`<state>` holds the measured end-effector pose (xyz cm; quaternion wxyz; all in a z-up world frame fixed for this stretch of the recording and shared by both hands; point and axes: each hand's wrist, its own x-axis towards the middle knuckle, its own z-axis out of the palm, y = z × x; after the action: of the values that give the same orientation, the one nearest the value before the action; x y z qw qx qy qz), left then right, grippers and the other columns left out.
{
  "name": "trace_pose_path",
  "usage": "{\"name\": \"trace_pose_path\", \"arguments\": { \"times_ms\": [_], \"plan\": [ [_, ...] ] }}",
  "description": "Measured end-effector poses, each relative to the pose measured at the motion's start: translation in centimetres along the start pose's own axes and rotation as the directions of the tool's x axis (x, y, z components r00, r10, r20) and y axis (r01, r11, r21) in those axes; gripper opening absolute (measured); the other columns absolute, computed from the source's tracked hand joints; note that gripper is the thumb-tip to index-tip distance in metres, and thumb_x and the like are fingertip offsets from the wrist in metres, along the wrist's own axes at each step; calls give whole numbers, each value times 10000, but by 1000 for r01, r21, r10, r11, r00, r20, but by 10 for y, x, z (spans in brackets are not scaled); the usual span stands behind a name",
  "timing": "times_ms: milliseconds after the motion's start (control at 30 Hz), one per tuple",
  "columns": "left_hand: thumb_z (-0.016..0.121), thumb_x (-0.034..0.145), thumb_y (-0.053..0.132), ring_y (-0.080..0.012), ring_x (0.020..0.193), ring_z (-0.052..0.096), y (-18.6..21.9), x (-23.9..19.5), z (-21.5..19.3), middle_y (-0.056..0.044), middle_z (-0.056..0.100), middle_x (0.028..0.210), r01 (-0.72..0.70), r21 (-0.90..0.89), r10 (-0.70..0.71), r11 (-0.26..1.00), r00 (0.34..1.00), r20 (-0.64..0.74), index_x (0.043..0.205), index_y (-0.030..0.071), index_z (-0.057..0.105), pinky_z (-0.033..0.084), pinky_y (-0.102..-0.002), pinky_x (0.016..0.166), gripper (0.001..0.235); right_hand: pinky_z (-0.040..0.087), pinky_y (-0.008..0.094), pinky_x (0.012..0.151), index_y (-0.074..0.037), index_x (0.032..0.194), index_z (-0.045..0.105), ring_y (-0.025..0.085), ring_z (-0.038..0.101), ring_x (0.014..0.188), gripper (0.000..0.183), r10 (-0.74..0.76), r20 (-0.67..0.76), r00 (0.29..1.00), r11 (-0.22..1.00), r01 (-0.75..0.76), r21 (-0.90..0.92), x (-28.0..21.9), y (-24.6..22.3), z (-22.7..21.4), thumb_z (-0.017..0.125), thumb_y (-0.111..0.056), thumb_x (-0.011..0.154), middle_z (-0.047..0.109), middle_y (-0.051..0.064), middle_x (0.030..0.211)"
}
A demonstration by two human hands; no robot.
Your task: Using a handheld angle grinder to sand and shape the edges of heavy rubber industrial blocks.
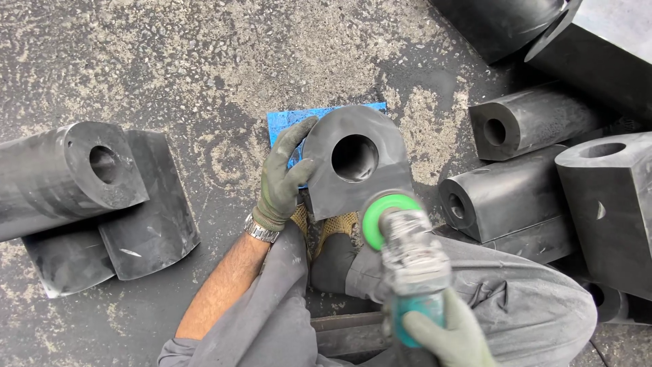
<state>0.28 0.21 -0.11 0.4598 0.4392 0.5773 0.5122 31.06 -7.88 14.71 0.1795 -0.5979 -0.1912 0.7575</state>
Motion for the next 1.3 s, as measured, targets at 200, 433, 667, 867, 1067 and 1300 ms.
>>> {"name": "trace_pose_path", "arguments": {
  "times_ms": [200, 433, 667, 867, 1067, 1300],
  "plan": [
    [550, 902, 484, -319, 1414, 556, 0, 1, 0, -202, 571, 1491, 1, -7, -1, 1000, 1000, 15, 1478, -32, 533, 433, -417, 1202, 774, 602, 429, 832, -18, 1419, 500, 265, 734, 901, 714, 102, 0, 995, 980, -100, -171, -4, 2, -3, 740, -90, 750, 722, 192, 1085],
    [578, 919, 402, -309, 1380, 588, 9, 2, -2, -209, 592, 1462, -8, 7, 8, 1000, 1000, -1, 1458, -29, 548, 466, -398, 1180, 691, 594, 488, 770, 112, 1352, 510, 350, 725, 871, 619, -141, -156, 978, 984, 156, 85, -21, -9, -38, 680, -249, 879, 696, 266, 1072],
    [615, 1010, 355, -249, 1353, 627, 7, 2, -8, -154, 641, 1442, 11, -1, -11, 1000, 1000, -18, 1427, 30, 604, 492, -360, 1161, 529, 595, 485, 793, 79, 1354, 504, 351, 735, 874, 635, -84, -25, 996, 995, 83, -49, -12, -3, -18, 718, -194, 822, 703, 272, 1059],
    [653, 976, 398, -228, 1315, 649, 9, 5, -9, -122, 666, 1400, 53, -23, -54, 998, 998, -21, 1395, 77, 642, 513, -351, 1131, 528, 586, 491, 804, 76, 1398, 491, 354, 719, 897, 627, -120, -26, 992, 993, 120, -19, -7, -8, -13, 729, -169, 873, 695, 285, 1071],
    [662, 949, 411, -220, 1295, 645, 7, 6, -10, -106, 659, 1377, 109, -22, -110, 994, 994, -3, 1393, 92, 646, 515, -356, 1108, 547, 596, 505, 826, 75, 1464, 480, 370, 734, 918, 639, -91, 31, 995, 993, 93, -77, 0, 9, -10, 735, -83, 900, 707, 287, 1100],
    [678, 965, 401, -237, 1321, 635, 0, 6, -11, -112, 652, 1396, 82, -78, -82, 994, 997, 3, 1401, 92, 639, 506, -373, 1135, 535, 562, 400, 871, -5, 1419, 513, 225, 712, 965, 714, 60, -107, 992, 942, -92, -322, 13, -9, 34, 733, -65, 743, 727, 163, 1122]
  ]
}}
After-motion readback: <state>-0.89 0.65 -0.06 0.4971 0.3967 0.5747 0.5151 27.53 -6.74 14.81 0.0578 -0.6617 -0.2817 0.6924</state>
